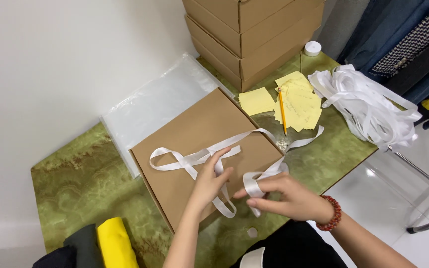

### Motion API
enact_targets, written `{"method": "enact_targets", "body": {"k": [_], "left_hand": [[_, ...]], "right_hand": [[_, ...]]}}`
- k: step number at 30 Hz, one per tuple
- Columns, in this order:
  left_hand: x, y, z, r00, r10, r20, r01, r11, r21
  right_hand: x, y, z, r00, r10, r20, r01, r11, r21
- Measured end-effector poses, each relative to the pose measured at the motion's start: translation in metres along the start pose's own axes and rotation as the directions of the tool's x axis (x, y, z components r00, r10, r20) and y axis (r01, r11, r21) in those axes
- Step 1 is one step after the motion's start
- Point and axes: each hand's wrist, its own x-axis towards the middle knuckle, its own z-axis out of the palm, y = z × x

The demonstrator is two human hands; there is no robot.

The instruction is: The person places a plastic-wrapped garment into a cardboard box, closes the lid, and ties the box with a white ribbon. They then attach a yellow sticky note to the top of the box.

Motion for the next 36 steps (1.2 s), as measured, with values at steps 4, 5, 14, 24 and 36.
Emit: {"method": "enact_targets", "body": {"k": [4, 5, 14, 24, 36], "left_hand": [[0.011, -0.006, 0.011, 0.988, -0.139, -0.063, 0.135, 0.989, -0.055], [0.016, -0.013, 0.012, 0.983, -0.128, -0.136, 0.107, 0.983, -0.148], [-0.008, -0.038, -0.054, 0.854, 0.046, -0.519, -0.122, 0.986, -0.113], [-0.158, -0.019, -0.165, 0.474, 0.182, -0.861, -0.397, 0.918, -0.024], [-0.333, -0.020, -0.230, 0.051, 0.015, -0.999, -0.395, 0.919, -0.007]], "right_hand": [[-0.026, 0.015, -0.049, 0.949, 0.232, 0.211, -0.238, 0.971, 0.002], [-0.037, 0.033, -0.063, 0.901, 0.433, 0.015, -0.428, 0.895, -0.126], [-0.081, 0.061, -0.145, 0.351, 0.675, -0.650, -0.937, 0.260, -0.235], [0.024, 0.147, -0.061, 0.935, 0.354, -0.029, -0.270, 0.656, -0.704], [0.129, 0.153, 0.014, 0.851, 0.448, 0.274, -0.445, 0.892, -0.078]]}}
